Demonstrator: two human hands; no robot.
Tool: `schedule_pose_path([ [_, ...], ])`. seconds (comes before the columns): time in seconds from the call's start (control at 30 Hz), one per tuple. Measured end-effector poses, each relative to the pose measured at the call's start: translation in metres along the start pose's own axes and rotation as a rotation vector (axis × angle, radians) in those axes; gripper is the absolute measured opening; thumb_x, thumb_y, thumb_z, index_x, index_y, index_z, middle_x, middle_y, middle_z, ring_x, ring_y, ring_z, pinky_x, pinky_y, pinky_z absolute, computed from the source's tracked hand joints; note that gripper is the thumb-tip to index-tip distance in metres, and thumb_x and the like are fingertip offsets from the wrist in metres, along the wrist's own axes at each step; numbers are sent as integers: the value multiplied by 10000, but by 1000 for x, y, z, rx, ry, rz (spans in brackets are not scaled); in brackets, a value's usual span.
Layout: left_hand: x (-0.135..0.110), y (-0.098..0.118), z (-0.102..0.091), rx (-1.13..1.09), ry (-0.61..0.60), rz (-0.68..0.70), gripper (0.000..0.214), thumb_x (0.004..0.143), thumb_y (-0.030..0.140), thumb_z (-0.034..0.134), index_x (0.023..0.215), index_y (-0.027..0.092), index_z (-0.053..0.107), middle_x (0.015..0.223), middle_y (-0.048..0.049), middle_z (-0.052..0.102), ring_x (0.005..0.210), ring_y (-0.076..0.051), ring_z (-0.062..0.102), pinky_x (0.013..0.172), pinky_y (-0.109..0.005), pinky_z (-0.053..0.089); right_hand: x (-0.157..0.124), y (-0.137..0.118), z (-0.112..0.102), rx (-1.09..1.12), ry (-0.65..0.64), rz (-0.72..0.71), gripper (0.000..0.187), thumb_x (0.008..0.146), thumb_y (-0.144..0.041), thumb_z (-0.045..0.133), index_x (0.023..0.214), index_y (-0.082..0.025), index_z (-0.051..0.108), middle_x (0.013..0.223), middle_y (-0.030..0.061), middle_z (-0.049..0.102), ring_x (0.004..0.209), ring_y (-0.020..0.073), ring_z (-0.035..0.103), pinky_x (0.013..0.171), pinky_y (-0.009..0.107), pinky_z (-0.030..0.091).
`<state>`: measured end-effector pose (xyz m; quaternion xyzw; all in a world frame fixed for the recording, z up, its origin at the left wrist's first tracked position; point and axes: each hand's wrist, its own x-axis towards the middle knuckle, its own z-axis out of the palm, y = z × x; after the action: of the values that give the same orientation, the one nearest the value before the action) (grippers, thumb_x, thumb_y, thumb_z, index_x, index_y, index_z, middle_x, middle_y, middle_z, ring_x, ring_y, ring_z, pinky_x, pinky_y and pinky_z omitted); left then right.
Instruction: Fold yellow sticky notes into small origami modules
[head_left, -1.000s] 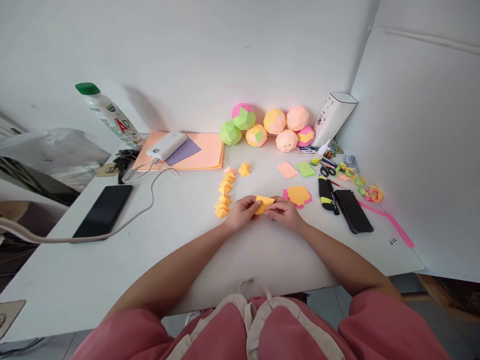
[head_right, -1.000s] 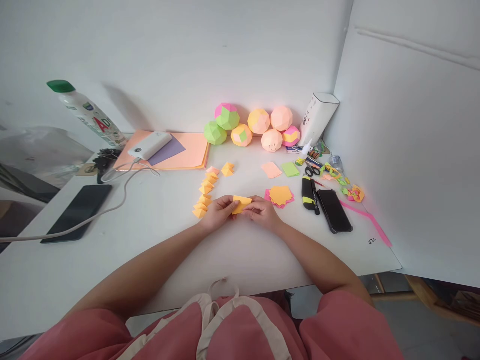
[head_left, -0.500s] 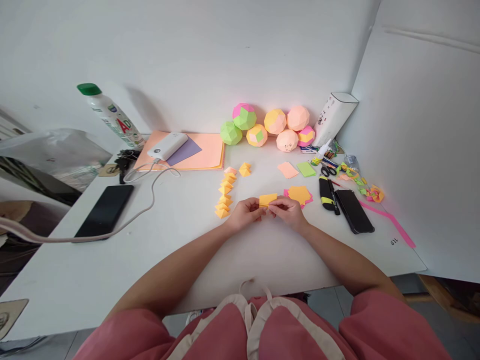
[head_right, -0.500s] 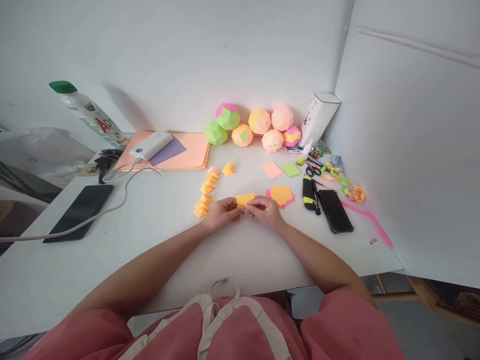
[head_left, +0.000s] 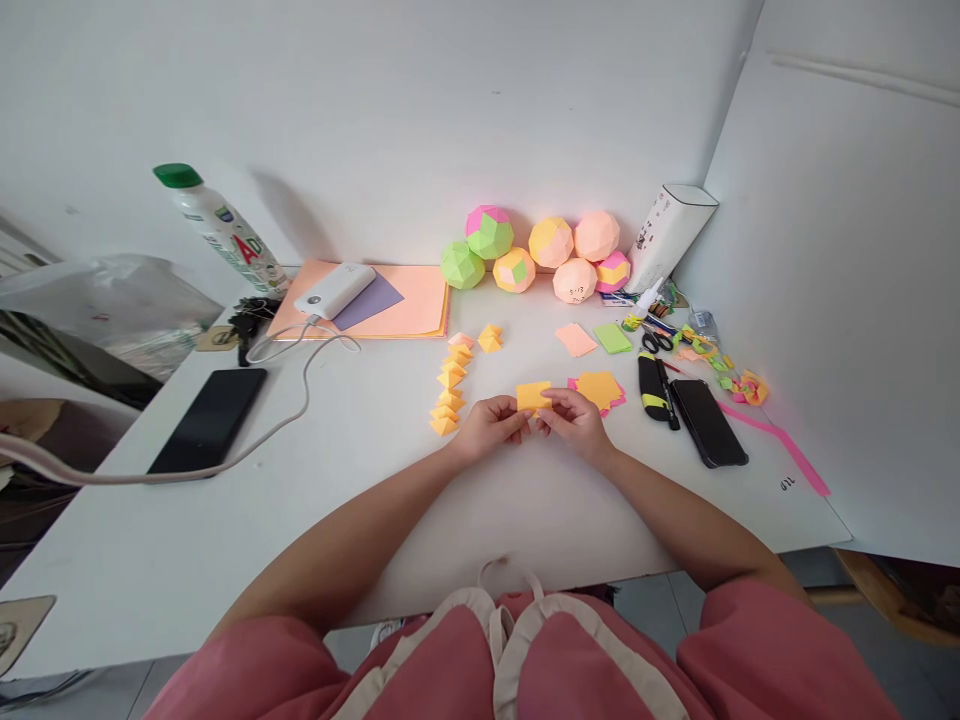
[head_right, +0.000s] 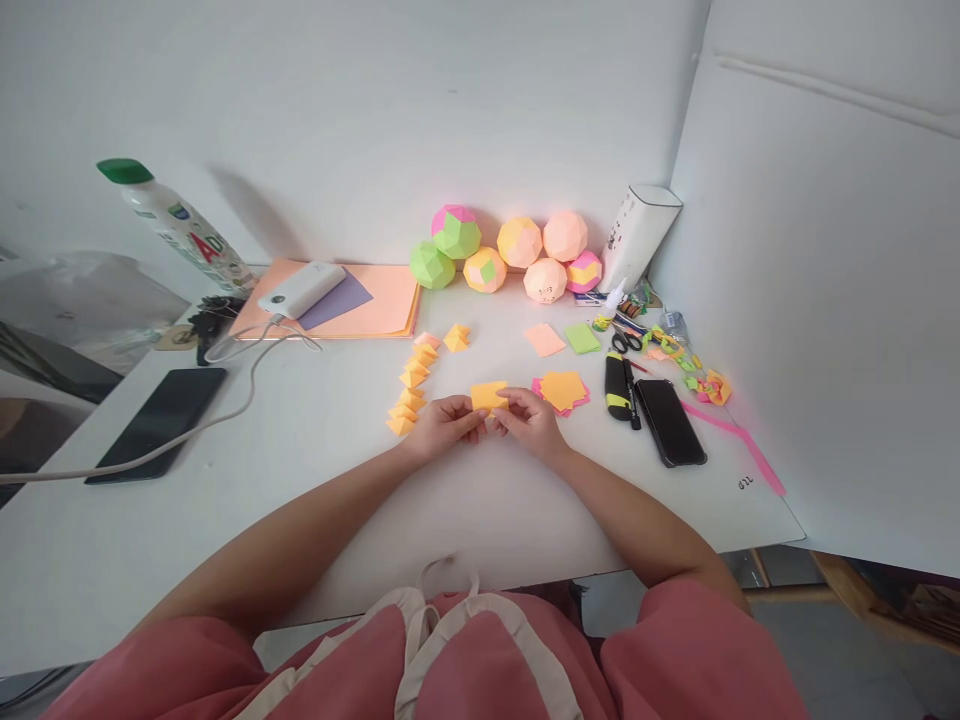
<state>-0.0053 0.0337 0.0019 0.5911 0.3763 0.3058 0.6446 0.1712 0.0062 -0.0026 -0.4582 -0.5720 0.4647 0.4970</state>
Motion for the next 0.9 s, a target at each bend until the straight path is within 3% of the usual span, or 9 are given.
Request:
schedule_pose_path([
  [0.13,0,1,-1,-22,-4,-10,360,720,504,606,784,150,589,652,-6,608,532,-92,540,540,-230,451,3,3,-3,23,-27,91,564,711,-356,671,1190,-223,406,918,39,633,603,114,619,506,250,514],
  [0.27,1,1,-3,-19,-8,-24,359,722,496,609,810,148,600,656,-14,613,530,-95,542,528,-231,447,7,1,-7,-70,-143,197,314,749,-418,619,904,-148,581,656,10,619,552,109,591,501,231,495],
  [0.33,1,1,-3,-16,-7,-30,363,716,497,614,823,151,608,661,-16,618,531,-95,544,523,-229,443,8,-1,-9,-99,-163,222,301,760,-438,602,788,-139,591,605,9,612,511,99,574,470,213,472],
  [0.47,1,2,-2,-1,11,-48,364,699,493,635,845,160,620,698,-20,634,537,-95,550,518,-227,439,9,-4,-8,-75,-135,238,319,746,-457,611,760,-140,580,678,26,645,468,87,566,410,194,431],
  [0.9,1,5,-1,9,28,-64,353,696,498,633,758,154,588,723,-38,670,517,-93,558,503,-221,427,7,-9,-5,-75,-105,258,339,747,-465,610,672,-140,549,607,14,641,420,93,575,393,191,425],
])
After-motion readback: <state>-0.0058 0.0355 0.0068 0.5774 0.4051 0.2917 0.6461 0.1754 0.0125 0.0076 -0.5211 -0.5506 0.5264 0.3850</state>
